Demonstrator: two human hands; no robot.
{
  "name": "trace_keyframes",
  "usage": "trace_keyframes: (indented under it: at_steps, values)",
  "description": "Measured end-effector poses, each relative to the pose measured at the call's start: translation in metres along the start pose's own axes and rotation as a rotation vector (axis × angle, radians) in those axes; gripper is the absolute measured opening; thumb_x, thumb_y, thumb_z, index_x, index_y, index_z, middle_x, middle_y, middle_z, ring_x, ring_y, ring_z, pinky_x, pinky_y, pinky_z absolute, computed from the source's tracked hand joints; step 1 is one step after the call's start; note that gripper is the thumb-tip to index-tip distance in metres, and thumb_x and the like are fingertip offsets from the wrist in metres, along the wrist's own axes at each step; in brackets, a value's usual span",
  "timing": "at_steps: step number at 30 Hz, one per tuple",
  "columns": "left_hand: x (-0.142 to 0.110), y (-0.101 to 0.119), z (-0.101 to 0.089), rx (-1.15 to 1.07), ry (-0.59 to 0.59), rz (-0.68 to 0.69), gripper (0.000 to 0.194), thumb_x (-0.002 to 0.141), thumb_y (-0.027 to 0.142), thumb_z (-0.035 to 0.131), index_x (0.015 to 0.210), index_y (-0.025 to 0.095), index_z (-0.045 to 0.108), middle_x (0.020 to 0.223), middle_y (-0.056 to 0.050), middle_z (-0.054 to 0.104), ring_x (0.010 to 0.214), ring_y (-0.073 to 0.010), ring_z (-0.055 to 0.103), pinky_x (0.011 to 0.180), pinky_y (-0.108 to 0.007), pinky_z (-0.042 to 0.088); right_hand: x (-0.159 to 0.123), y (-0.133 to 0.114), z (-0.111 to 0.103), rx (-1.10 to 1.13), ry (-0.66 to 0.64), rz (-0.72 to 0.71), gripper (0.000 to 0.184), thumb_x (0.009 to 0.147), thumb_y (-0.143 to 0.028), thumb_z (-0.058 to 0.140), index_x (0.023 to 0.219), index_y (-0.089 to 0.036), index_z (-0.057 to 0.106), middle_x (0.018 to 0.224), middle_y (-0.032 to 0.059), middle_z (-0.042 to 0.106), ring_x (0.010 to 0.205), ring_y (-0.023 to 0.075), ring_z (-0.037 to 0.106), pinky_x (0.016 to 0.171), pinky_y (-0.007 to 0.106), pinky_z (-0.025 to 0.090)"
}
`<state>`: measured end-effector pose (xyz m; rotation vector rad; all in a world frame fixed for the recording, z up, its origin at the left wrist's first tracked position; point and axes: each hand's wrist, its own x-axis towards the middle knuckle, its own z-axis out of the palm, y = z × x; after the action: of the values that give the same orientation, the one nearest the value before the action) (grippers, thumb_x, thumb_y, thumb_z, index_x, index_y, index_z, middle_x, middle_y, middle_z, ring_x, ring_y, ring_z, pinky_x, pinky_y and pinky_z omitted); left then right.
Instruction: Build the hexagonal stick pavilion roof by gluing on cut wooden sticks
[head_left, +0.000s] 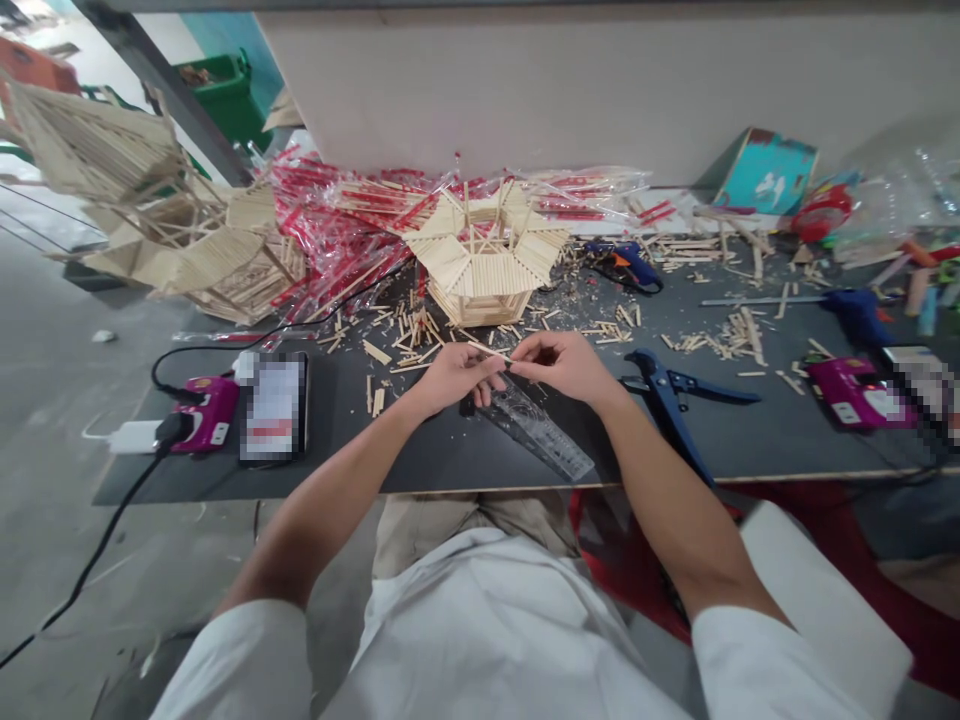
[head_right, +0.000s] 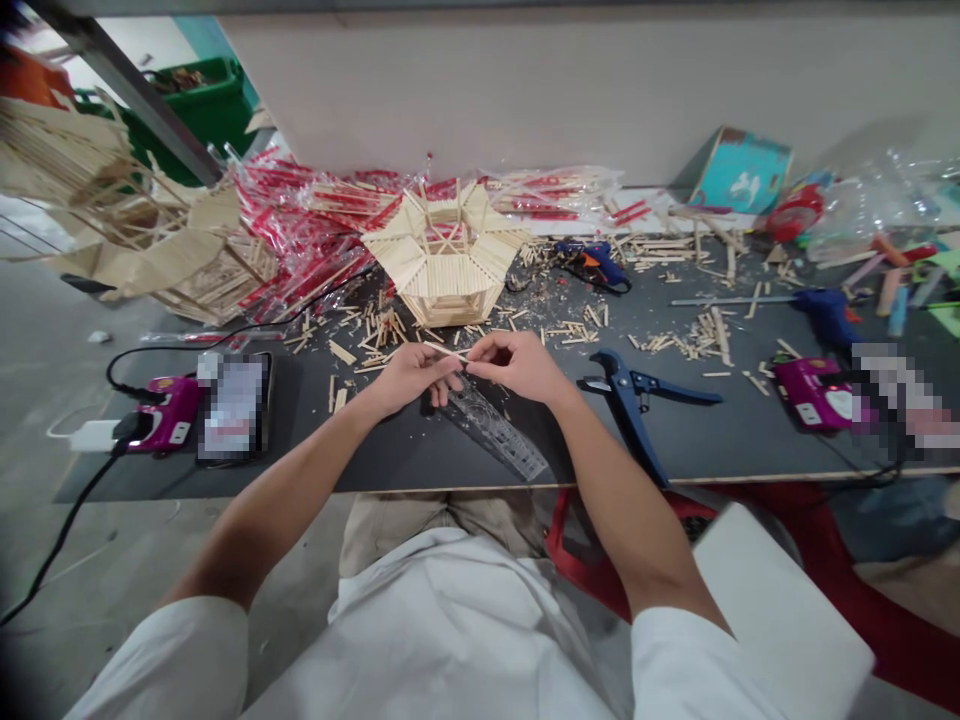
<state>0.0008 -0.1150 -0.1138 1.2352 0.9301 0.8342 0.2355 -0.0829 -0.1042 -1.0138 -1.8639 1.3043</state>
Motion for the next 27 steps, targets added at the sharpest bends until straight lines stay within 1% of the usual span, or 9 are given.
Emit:
trace_keyframes:
  at_steps: [3, 6, 11, 13, 15, 17, 20, 23, 27]
  values:
    - [0.001, 0.001, -0.007, -0.013, 0.065, 0.033, 0.061, 0.083, 0.07, 0.084, 0.096, 0.013, 0.069, 0.079, -0.011, 0.08, 0.048, -0.014, 0.069, 0.044, -0.023, 0.056, 0.0, 0.001, -0.006, -0.051, 0.047, 0.013, 0.032, 0.084, -0.049, 0.087, 0.097, -0.02, 0.081, 0.073, 0.0021, 0.072, 0.063, 0.0144, 0.059, 0.06, 0.03, 0.045]
    - [0.001, 0.003, -0.017, -0.009, 0.125, 0.058, 0.06, 0.084, 0.071, 0.083, 0.096, 0.014, 0.066, 0.08, -0.009, 0.08, 0.049, -0.013, 0.068, 0.043, -0.022, 0.055, -0.001, 0.004, -0.015, -0.084, 0.107, 0.018, 0.033, 0.085, -0.05, 0.086, 0.099, -0.021, 0.081, 0.077, 0.0037, 0.074, 0.064, 0.0155, 0.061, 0.06, 0.031, 0.047]
    - [0.002, 0.001, -0.026, 0.043, 0.162, 0.051, 0.049, 0.09, 0.06, 0.081, 0.099, 0.014, 0.068, 0.08, -0.009, 0.08, 0.05, -0.0118, 0.068, 0.044, -0.021, 0.055, -0.001, 0.01, -0.024, -0.05, 0.191, 0.03, 0.033, 0.083, -0.05, 0.089, 0.099, -0.022, 0.08, 0.08, 0.0036, 0.074, 0.064, 0.0161, 0.063, 0.062, 0.032, 0.051]
    - [0.003, -0.002, -0.025, 0.069, 0.171, 0.046, 0.048, 0.092, 0.056, 0.081, 0.11, 0.014, 0.067, 0.078, -0.007, 0.079, 0.049, -0.0126, 0.068, 0.044, -0.022, 0.055, 0.0, 0.01, -0.022, -0.043, 0.181, 0.03, 0.034, 0.082, -0.049, 0.09, 0.099, -0.021, 0.08, 0.079, 0.0033, 0.074, 0.064, 0.0157, 0.062, 0.062, 0.032, 0.05]
    - [0.003, -0.005, -0.021, 0.099, 0.169, 0.044, 0.052, 0.093, 0.053, 0.079, 0.124, 0.015, 0.063, 0.077, -0.005, 0.079, 0.048, -0.0132, 0.067, 0.043, -0.022, 0.055, 0.0, 0.009, -0.016, -0.043, 0.163, 0.02, 0.035, 0.082, -0.05, 0.089, 0.099, -0.021, 0.079, 0.08, 0.0034, 0.074, 0.065, 0.0158, 0.062, 0.063, 0.032, 0.05]
    - [0.003, -0.006, -0.016, 0.139, 0.159, 0.044, 0.053, 0.094, 0.052, 0.078, 0.13, 0.016, 0.062, 0.077, -0.004, 0.078, 0.046, -0.013, 0.066, 0.042, -0.022, 0.053, 0.001, 0.008, -0.008, -0.042, 0.161, 0.001, 0.035, 0.082, -0.05, 0.089, 0.098, -0.021, 0.079, 0.08, 0.0039, 0.075, 0.067, 0.0166, 0.063, 0.064, 0.033, 0.05]
    - [0.002, -0.006, -0.01, 0.213, 0.143, 0.049, 0.049, 0.097, 0.057, 0.072, 0.123, 0.015, 0.068, 0.076, -0.005, 0.077, 0.047, -0.0128, 0.066, 0.042, -0.021, 0.052, 0.002, 0.006, 0.004, -0.088, 0.187, -0.044, 0.031, 0.083, -0.049, 0.087, 0.095, -0.021, 0.078, 0.081, 0.0042, 0.076, 0.069, 0.0176, 0.065, 0.065, 0.033, 0.049]
    - [0.0, -0.007, -0.006, 0.297, 0.164, 0.069, 0.048, 0.101, 0.06, 0.065, 0.114, 0.015, 0.074, 0.074, -0.004, 0.076, 0.047, -0.0139, 0.067, 0.043, -0.022, 0.051, 0.002, 0.006, 0.012, -0.184, 0.179, -0.096, 0.025, 0.088, -0.046, 0.083, 0.094, -0.022, 0.079, 0.08, 0.0037, 0.076, 0.068, 0.0177, 0.066, 0.066, 0.033, 0.05]
    - [-0.003, -0.008, -0.006, 0.443, 0.252, 0.123, 0.042, 0.099, 0.059, 0.069, 0.103, 0.018, 0.079, 0.073, -0.003, 0.077, 0.05, -0.0144, 0.067, 0.052, -0.023, 0.051, 0.002, 0.005, 0.017, -0.262, 0.16, -0.189, 0.017, 0.092, -0.041, 0.08, 0.091, -0.024, 0.077, 0.082, 0.0031, 0.076, 0.069, 0.0176, 0.066, 0.066, 0.032, 0.05]
